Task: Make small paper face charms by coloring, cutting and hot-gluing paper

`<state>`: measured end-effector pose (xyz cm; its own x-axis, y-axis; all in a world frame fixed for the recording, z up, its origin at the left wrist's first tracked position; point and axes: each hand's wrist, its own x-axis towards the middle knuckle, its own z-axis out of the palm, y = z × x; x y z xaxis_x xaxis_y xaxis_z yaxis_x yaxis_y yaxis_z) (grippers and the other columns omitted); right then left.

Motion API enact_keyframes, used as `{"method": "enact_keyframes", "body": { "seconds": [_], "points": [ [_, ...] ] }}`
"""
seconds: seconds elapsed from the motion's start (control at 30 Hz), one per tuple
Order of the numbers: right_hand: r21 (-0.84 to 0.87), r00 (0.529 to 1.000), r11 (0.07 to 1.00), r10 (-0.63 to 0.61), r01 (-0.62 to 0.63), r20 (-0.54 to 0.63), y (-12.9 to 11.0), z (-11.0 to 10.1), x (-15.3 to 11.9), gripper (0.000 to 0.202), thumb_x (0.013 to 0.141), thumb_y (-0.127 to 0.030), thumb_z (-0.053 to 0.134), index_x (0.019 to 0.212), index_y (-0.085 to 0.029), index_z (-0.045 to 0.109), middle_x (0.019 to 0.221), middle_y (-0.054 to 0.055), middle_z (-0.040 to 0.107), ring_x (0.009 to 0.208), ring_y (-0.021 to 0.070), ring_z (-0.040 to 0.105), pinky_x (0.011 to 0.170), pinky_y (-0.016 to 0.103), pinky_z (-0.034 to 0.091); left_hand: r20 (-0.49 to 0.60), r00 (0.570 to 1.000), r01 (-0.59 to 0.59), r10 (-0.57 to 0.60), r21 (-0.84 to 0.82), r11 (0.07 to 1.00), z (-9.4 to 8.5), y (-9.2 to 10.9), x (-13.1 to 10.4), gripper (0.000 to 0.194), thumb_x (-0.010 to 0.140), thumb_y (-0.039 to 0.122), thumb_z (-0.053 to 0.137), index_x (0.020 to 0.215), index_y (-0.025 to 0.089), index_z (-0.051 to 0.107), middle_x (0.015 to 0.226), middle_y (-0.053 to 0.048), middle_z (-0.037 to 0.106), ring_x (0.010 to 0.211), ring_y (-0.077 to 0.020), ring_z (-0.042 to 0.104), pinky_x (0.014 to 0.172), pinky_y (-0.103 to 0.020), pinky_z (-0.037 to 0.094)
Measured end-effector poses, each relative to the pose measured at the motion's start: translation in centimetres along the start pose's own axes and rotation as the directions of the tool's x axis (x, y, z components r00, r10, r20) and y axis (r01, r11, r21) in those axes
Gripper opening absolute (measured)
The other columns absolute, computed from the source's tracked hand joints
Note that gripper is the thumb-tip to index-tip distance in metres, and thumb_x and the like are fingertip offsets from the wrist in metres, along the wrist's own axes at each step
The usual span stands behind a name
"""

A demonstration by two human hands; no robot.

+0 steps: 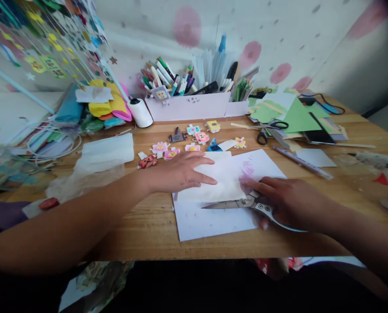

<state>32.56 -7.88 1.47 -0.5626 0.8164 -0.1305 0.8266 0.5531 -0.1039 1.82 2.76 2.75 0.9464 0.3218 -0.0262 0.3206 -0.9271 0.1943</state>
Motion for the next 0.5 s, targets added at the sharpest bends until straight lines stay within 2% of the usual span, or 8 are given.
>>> {"method": "enact_keyframes", "body": {
  "seconds": [0.17,0.4,0.5],
  "points": [
    [0.006,0.999,1.0,0.015,-0.015,0.029,-0.7,-0.8,0.2,0.066,0.07,-0.017,0.055,0.135,-0.02,0.045,0.103,0.009,0.068,0.084,0.0258,0.066,0.067,0.032,0.044,0.096,0.995,0.008,-0.011,0.038,0.999,1.3,-0.6,0.8,0.036,0.094,0.033,0.049,0.127,0.047,0.052,0.143,-0.002,0.042,0.132,-0.0276,0.032,0.107,-0.05,0.026],
    [-0.071,0.997,0.996,0.057,-0.053,0.058,-0.8,-1.0,0.1,0.057,0.074,-0.017,0.054,0.13,-0.024,0.051,0.098,0.006,0.07,0.075,0.022,0.067,0.061,0.029,0.042,0.09,0.995,0.037,-0.039,0.014,0.999,1.5,-0.7,0.9,0.037,0.094,0.035,0.048,0.127,0.049,0.051,0.14,-0.001,0.043,0.127,-0.0265,0.035,0.105,-0.049,0.026],
    [-0.121,1.0,0.993,0.015,-0.011,0.027,-0.6,-1.0,0.2,0.058,0.073,-0.02,0.056,0.131,-0.021,0.049,0.097,0.008,0.069,0.076,0.0231,0.066,0.06,0.03,0.042,0.076,0.995,0.057,-0.057,0.009,0.998,1.5,-0.5,0.9,0.036,0.094,0.035,0.049,0.127,0.048,0.051,0.14,-0.001,0.043,0.127,-0.0262,0.035,0.105,-0.049,0.025]
  ]
}}
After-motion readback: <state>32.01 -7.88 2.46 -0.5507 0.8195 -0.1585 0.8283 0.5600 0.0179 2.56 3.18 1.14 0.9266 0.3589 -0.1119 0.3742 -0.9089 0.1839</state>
